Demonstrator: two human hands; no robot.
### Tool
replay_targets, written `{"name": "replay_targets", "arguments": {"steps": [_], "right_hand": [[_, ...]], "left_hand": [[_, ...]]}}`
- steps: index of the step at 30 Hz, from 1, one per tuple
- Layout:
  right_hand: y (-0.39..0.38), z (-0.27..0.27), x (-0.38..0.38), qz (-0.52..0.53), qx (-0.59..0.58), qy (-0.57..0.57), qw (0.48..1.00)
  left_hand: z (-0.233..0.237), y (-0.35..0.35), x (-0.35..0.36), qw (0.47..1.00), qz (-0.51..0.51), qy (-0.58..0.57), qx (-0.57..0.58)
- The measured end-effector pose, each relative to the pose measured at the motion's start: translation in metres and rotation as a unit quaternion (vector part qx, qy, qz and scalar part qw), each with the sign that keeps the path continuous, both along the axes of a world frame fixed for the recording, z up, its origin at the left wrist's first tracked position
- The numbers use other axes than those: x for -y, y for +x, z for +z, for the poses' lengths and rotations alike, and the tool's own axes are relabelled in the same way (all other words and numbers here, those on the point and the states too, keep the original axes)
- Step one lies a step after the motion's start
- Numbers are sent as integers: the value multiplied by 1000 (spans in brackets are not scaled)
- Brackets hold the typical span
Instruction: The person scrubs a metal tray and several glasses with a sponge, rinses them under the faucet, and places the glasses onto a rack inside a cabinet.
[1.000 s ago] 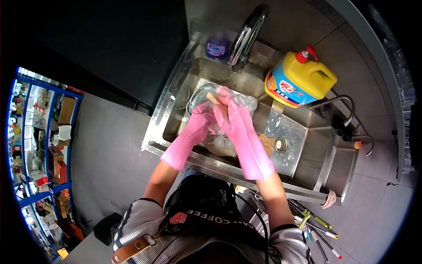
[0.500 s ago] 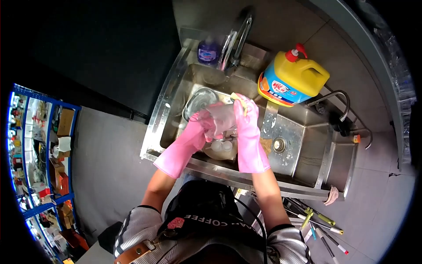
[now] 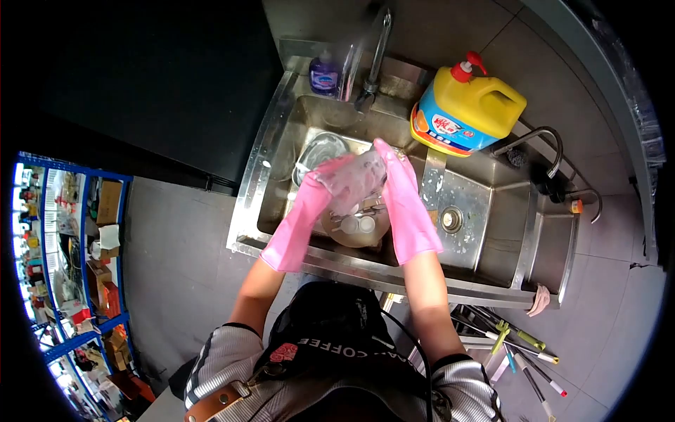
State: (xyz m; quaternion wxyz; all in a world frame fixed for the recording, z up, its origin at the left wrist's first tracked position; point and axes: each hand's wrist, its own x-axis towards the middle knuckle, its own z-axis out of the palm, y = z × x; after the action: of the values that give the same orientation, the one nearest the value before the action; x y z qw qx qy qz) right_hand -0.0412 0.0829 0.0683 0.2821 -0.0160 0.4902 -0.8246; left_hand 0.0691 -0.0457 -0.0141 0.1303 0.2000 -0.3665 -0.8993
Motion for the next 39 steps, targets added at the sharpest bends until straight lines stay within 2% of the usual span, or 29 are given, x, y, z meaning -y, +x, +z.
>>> {"name": "replay_targets", "arguments": {"steps": [1,2,3,4,5,6,8,10,12,13,14,16,20,22,24,25,26,27,28,31,32,35,36,38,39], "right_hand": [[-4,-3,4,2,-39,94,995],[-12,-9,13,5,-77,188,979],[-20,-15,21,7,-115,279,953],[-22,-29,24,22,-226,382,896],[-24,-42,28,20,-326,483,812],[-17,-68,29,0,-485,535,692],[21,-23,30,103,-611,588,520],[39,-34,28,46,-620,472,625],[41,-37,20,100,-385,228,889],[43,-29,18,86,-247,106,959],[17,-14,-3,138,-386,260,874],[6,-5,-10,136,-559,364,733],[53,-35,21,-47,-729,202,652],[46,-29,15,-36,-677,298,672],[31,-21,8,-81,-614,391,680],[18,-28,4,-158,-650,405,624],[9,-42,3,-112,-455,294,833],[2,-53,-1,-56,-216,153,963],[-3,-52,-14,28,-41,81,995],[-10,-55,-20,118,140,-60,981],[-14,-56,-22,121,165,-46,978],[-9,-30,-25,32,194,82,977],[-24,-89,-29,44,187,45,980],[-29,-83,-20,53,144,215,965],[-28,-76,-16,58,121,298,945]], "left_hand": [[33,-3,-3,998,-3,-46,50],[42,-2,-6,995,1,-76,61],[52,2,-5,997,-32,-43,63],[63,9,-3,996,-66,-10,64],[61,10,-2,995,-72,9,62],[58,11,-1,995,-78,28,59],[29,9,-3,997,-37,42,51],[34,5,-7,989,1,124,76],[44,-1,-9,985,-17,140,100],[46,-8,-9,983,-31,139,114],[47,-12,-9,982,-49,142,118],[49,-21,-11,981,-61,137,124],[46,-23,-26,982,-52,126,133],[45,-24,-26,982,-50,124,133],[43,-25,-26,983,-53,119,132],[44,-24,-25,982,-59,117,136],[45,-23,-25,982,-62,113,139],[44,-20,-26,982,-63,108,142],[48,-16,-27,982,-63,103,146],[50,-3,-31,983,-62,72,157],[47,2,-32,983,-62,59,160],[42,15,-24,991,-62,-22,120],[42,14,-18,991,-70,-65,94],[40,10,-6,984,-82,-150,41],[41,10,-5,986,-106,-115,61]]}}
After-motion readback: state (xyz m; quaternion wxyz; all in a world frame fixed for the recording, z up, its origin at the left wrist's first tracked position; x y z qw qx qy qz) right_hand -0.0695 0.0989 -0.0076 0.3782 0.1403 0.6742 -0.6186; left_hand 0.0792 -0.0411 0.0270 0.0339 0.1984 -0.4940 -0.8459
